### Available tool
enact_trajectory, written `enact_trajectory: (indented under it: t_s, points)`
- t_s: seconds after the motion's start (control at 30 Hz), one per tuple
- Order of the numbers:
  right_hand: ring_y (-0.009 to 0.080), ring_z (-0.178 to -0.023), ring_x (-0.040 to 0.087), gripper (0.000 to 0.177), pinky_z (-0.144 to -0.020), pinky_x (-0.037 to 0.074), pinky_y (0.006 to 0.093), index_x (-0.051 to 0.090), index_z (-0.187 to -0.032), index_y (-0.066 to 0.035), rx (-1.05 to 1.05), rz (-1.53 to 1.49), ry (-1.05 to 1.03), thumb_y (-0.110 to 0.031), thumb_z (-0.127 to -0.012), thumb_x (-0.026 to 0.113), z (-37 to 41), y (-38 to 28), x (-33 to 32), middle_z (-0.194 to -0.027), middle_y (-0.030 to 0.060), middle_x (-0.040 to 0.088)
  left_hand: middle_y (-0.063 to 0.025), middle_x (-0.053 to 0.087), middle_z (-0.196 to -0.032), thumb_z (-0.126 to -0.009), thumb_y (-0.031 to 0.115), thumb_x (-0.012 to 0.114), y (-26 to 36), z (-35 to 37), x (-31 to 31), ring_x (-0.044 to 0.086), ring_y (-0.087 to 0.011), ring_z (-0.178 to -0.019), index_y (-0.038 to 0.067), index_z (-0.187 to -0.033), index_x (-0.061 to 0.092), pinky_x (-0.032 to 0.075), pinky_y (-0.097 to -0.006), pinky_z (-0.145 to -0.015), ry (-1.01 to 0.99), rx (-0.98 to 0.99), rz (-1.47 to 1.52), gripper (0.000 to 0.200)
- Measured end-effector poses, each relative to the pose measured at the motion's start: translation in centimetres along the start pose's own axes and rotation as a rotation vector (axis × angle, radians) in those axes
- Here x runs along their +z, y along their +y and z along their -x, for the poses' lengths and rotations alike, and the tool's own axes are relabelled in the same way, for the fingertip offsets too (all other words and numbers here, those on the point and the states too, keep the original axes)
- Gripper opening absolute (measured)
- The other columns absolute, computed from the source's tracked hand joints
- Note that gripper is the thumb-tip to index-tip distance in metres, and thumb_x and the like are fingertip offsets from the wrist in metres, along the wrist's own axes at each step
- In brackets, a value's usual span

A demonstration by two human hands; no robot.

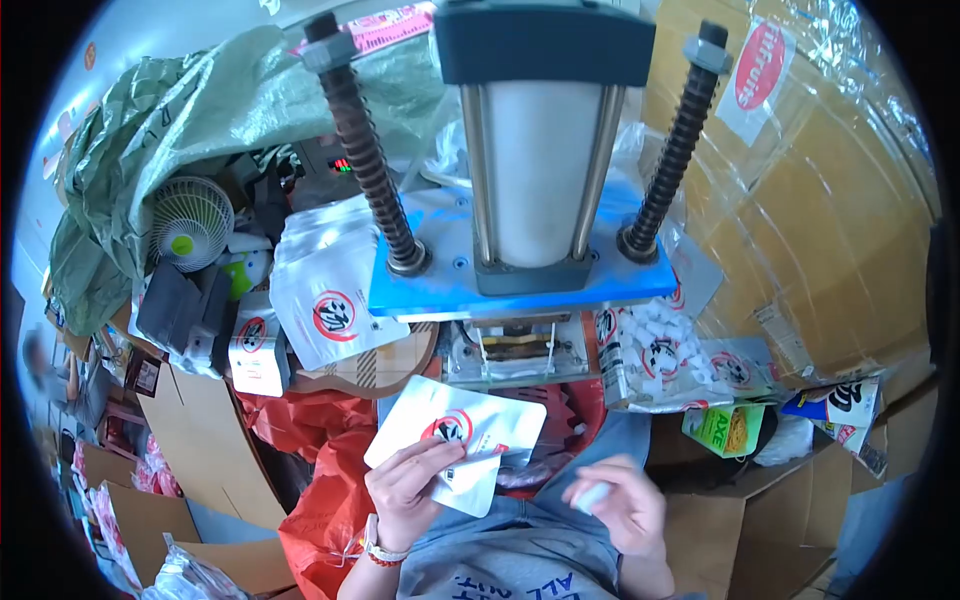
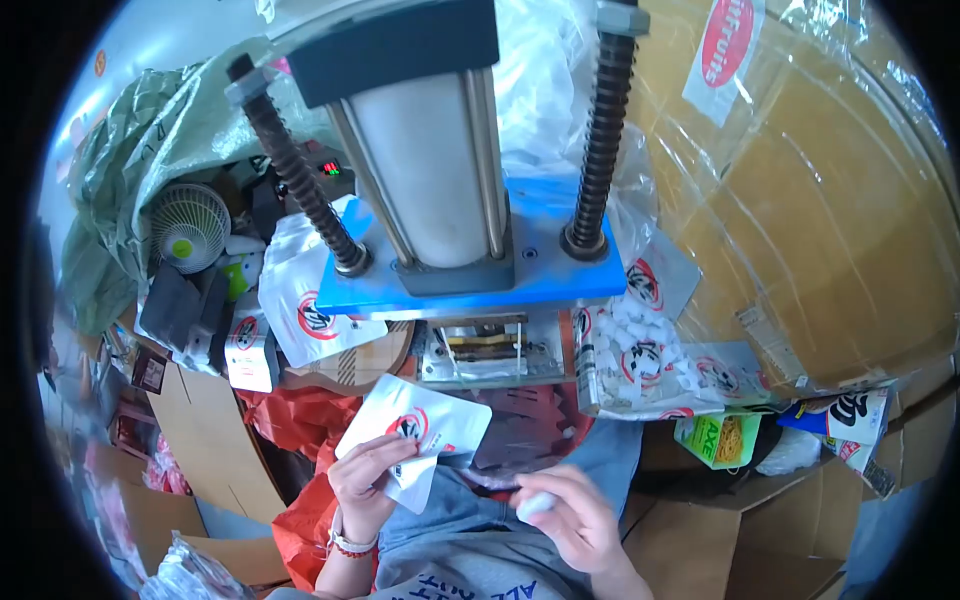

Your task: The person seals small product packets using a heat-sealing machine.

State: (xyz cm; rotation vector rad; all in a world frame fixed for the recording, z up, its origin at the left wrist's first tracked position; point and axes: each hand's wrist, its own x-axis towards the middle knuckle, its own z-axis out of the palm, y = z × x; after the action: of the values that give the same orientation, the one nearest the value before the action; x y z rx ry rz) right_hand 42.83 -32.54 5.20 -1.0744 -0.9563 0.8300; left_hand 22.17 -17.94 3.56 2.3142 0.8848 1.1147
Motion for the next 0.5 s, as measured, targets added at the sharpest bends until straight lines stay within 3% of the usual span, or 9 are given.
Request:
enact_trajectory:
  t_s: [0.07, 0.1, 0.17, 0.23, 0.27, 0.37, 0.4, 0.47, 0.5]
  points:
    - [0.0263, -0.091, 0.070, 0.038, -0.085, 0.056, 0.0432, 0.065, -0.111, 0.001, -0.462, 0.521, 0.081, -0.012, -0.078, 0.082, -0.8, -1.0, -0.1, -0.092, 0.0114, 0.064, -0.0034, 0.076, -0.095, -0.064, -0.007, 0.070, -0.2, 0.2, 0.1, 0.073, -0.0228, -0.093, 0.010, -0.098, 0.076, 0.058, -0.0312, -0.078, -0.010, 0.035, -0.056, 0.038]
    - [0.0261, -0.093, 0.071, 0.044, -0.089, 0.056, 0.0447, 0.069, -0.106, -0.002, -0.557, 0.626, 0.085, -0.012, -0.068, 0.088, -1.3, -0.9, 0.5, -0.093, 0.0108, 0.068, -0.0033, 0.076, -0.096, -0.065, -0.006, 0.071, -0.2, 0.3, 0.2, 0.073, -0.0229, -0.093, 0.010, -0.099, 0.075, 0.059, -0.0316, -0.078, -0.006, 0.076, -0.116, 0.038]
    - [0.0239, -0.093, 0.071, 0.042, -0.089, 0.056, 0.0424, 0.070, -0.104, -0.004, -0.671, 0.919, -0.041, -0.014, -0.067, 0.089, -3.2, 0.6, 1.3, -0.100, 0.0090, 0.070, -0.0033, 0.075, -0.097, -0.065, -0.005, 0.071, 0.5, 0.2, 0.0, 0.073, -0.0229, -0.093, 0.010, -0.099, 0.075, 0.059, -0.0315, -0.077, -0.043, 0.109, -0.162, 0.037]
    - [0.0227, -0.093, 0.071, 0.035, -0.088, 0.056, 0.0397, 0.071, -0.101, -0.006, -0.745, 0.842, -0.132, -0.016, -0.071, 0.086, -3.9, 1.0, 1.2, -0.103, 0.0072, 0.071, -0.0032, 0.075, -0.101, -0.068, -0.001, 0.071, 0.5, 0.2, -0.1, 0.072, -0.0225, -0.091, 0.009, -0.101, 0.075, 0.059, -0.0309, -0.077, -0.083, 0.174, -0.197, 0.035]
    - [0.0226, -0.094, 0.071, 0.035, -0.088, 0.056, 0.0392, 0.071, -0.101, -0.007, -0.774, 0.753, -0.142, -0.016, -0.071, 0.087, -3.4, 0.7, 1.4, -0.102, 0.0060, 0.071, -0.0039, 0.075, -0.098, -0.069, 0.000, 0.072, 0.7, -0.1, -0.6, 0.073, -0.0221, -0.091, 0.009, -0.099, 0.075, 0.059, -0.0303, -0.077, -0.137, 0.180, -0.067, 0.032]
    - [0.0204, -0.093, 0.072, 0.044, -0.095, 0.049, 0.0391, 0.069, -0.099, -0.012, -0.623, 0.542, -0.128, -0.023, -0.063, 0.093, -2.6, -0.7, 1.5, -0.099, 0.0047, 0.072, -0.0058, 0.076, -0.097, -0.073, 0.002, 0.071, 1.2, -0.3, -1.4, 0.074, -0.0228, -0.089, 0.006, -0.100, 0.075, 0.059, -0.0303, -0.076, -0.285, 0.196, 0.146, 0.028]
    - [0.0197, -0.097, 0.071, 0.052, -0.097, 0.046, 0.0396, 0.068, -0.104, -0.011, -0.565, 0.523, -0.094, -0.026, -0.062, 0.094, -2.7, 0.3, 1.3, -0.097, 0.0047, 0.072, -0.0071, 0.076, -0.097, -0.075, 0.002, 0.071, 1.0, -0.2, -0.9, 0.074, -0.0239, -0.088, 0.004, -0.100, 0.075, 0.059, -0.0306, -0.075, -0.344, 0.114, 0.215, 0.026]
    - [0.0252, -0.097, 0.070, 0.060, -0.101, 0.044, 0.0430, 0.065, -0.106, -0.008, -0.454, 0.738, -0.055, -0.032, -0.058, 0.093, -3.8, 1.4, 0.8, -0.095, 0.0056, 0.071, -0.0108, 0.076, -0.095, -0.080, 0.003, 0.071, -0.1, 0.6, 1.5, 0.074, -0.0229, -0.084, 0.000, -0.100, 0.075, 0.058, -0.0299, -0.071, -0.374, -0.072, 0.348, 0.020]
    - [0.0308, -0.106, 0.066, 0.069, -0.101, 0.044, 0.0453, 0.064, -0.112, -0.004, -0.416, 0.837, -0.075, -0.034, -0.057, 0.093, -4.4, 0.4, 0.6, -0.103, 0.0126, 0.070, -0.0108, 0.076, -0.095, -0.080, 0.003, 0.071, -0.5, 1.3, 2.4, 0.074, -0.0229, -0.084, 0.000, -0.100, 0.075, 0.058, -0.0299, -0.071, -0.376, -0.071, 0.347, 0.020]
